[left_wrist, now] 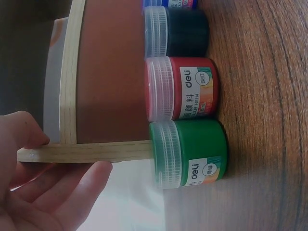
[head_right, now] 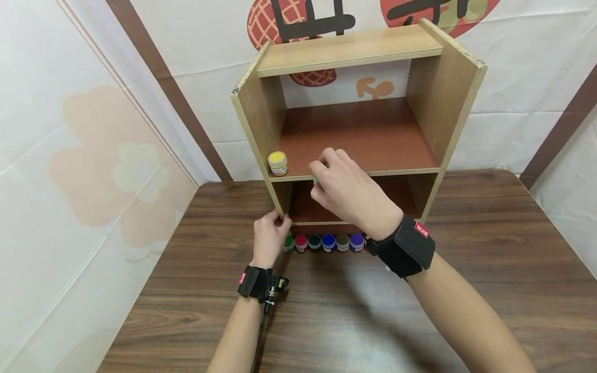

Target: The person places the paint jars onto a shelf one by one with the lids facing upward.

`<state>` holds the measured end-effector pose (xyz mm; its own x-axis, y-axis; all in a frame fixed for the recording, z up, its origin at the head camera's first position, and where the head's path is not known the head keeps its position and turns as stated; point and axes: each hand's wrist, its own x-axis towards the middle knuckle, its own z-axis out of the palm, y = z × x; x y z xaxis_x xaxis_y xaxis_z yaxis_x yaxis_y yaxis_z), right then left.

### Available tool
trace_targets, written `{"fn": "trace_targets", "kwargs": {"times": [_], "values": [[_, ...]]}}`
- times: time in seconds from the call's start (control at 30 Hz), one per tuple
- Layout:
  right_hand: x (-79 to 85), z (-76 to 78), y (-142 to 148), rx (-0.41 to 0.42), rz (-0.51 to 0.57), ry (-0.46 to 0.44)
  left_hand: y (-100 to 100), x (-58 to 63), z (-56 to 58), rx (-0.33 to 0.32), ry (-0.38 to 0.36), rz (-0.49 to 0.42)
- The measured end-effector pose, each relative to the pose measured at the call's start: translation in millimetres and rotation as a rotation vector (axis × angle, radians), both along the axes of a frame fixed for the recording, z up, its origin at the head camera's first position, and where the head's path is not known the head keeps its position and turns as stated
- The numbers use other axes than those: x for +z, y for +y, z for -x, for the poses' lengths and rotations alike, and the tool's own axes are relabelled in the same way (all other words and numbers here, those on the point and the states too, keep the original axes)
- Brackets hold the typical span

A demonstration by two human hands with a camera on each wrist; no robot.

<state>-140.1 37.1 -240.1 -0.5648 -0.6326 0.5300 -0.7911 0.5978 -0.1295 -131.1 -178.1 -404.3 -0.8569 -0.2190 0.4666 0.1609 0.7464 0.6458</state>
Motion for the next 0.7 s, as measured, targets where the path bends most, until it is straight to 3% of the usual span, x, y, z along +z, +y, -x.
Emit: {"fn": "trace_targets", "kwargs": {"times": [0.7], "values": [[4.6, 25.7, -16, -0.026, 0.0, -0.026, -1, -2.3, -0.3, -0.005, 0.013, 0.005]]}}
